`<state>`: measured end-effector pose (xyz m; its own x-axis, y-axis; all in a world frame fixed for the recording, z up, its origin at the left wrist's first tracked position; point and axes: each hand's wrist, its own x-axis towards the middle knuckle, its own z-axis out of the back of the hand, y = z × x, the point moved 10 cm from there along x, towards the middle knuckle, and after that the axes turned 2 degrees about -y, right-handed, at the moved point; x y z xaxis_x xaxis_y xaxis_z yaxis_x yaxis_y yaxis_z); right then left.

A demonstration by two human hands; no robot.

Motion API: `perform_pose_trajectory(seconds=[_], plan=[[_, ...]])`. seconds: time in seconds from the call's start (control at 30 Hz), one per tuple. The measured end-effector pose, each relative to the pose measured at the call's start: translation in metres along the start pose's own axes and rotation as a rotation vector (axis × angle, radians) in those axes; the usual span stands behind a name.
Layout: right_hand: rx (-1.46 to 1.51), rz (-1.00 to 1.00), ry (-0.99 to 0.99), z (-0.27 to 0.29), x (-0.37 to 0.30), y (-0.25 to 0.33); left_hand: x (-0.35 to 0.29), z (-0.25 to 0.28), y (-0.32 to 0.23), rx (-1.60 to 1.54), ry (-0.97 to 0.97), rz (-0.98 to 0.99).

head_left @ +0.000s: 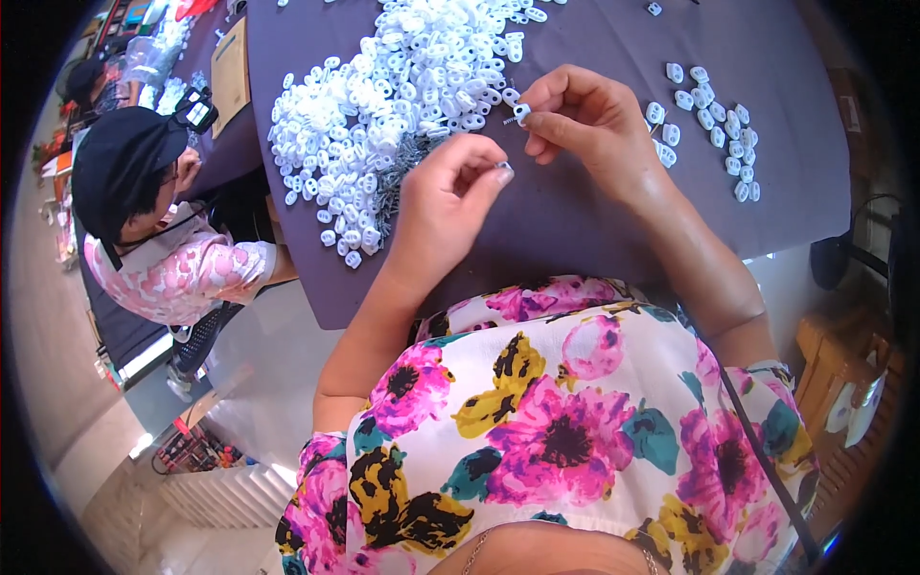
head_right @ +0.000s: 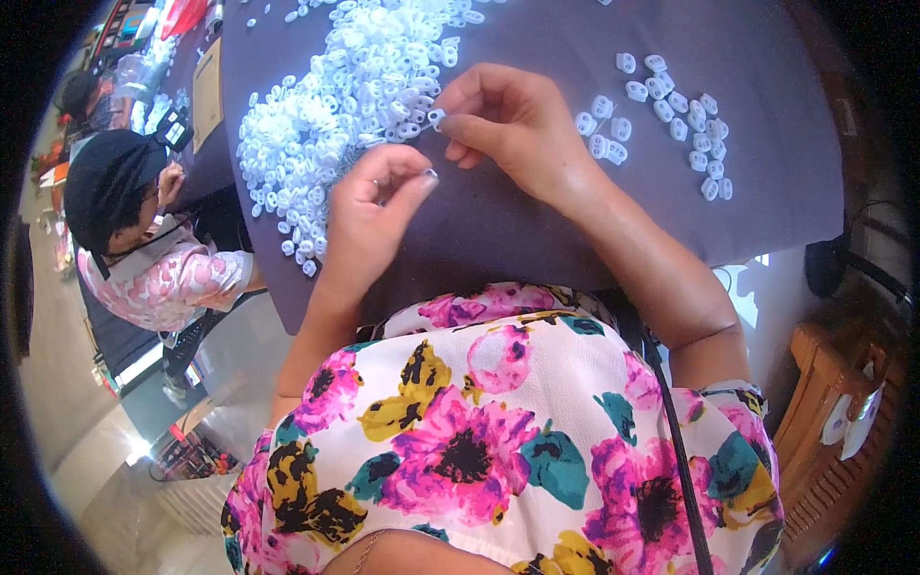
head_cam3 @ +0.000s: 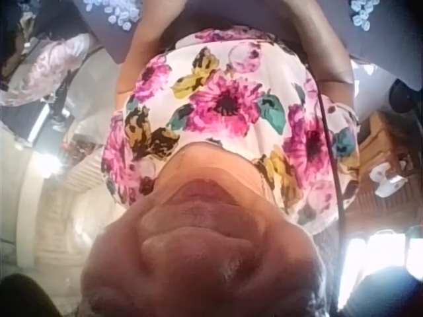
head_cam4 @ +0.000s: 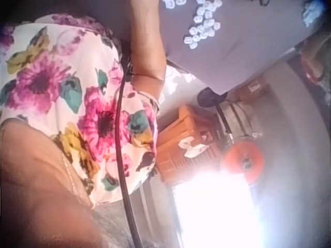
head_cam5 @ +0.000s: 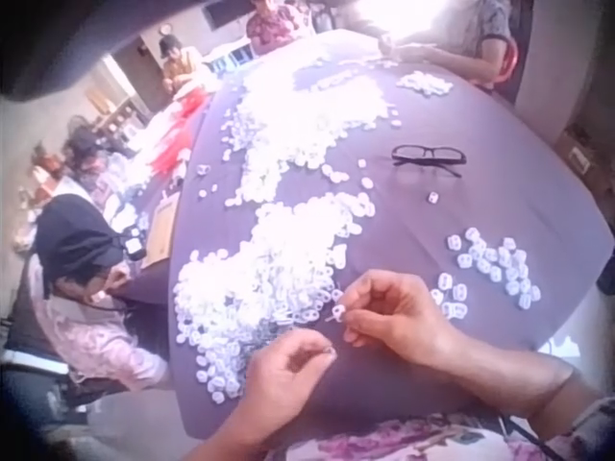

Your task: The person assembles plastic cord locks by fitting springs and inner pieces into plastic housings by hand, then placing the assembled cord locks onto the table.

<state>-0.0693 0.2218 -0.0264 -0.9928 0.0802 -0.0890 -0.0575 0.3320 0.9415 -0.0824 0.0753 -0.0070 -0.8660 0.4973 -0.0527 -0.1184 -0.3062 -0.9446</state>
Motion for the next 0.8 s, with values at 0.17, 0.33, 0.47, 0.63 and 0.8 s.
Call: perform_pose_trajectory(seconds=[0.17,0.33,0.47,0.63,0.8], plan=[[0.005,-0.008,0.035,-0.002,0.000,-0.003,-0.004,0.009,0.007,0.041,0.044,0.123],[-0.019,-0.009,0.014,0.001,0.000,-0.003,-0.004,0.032,-0.016,0.307,-0.076,-0.112],[-0.017,-0.015,0.016,-0.002,0.001,-0.002,-0.001,0.042,-0.024,0.569,-0.147,-0.250],[-0.016,-0.001,-0.061,0.013,0.004,0.004,-0.009,0.037,-0.028,0.639,-0.073,-0.251],[-0.016,0.005,-0.041,0.006,0.002,0.003,-0.035,0.017,-0.015,0.782,0.114,-0.152]])
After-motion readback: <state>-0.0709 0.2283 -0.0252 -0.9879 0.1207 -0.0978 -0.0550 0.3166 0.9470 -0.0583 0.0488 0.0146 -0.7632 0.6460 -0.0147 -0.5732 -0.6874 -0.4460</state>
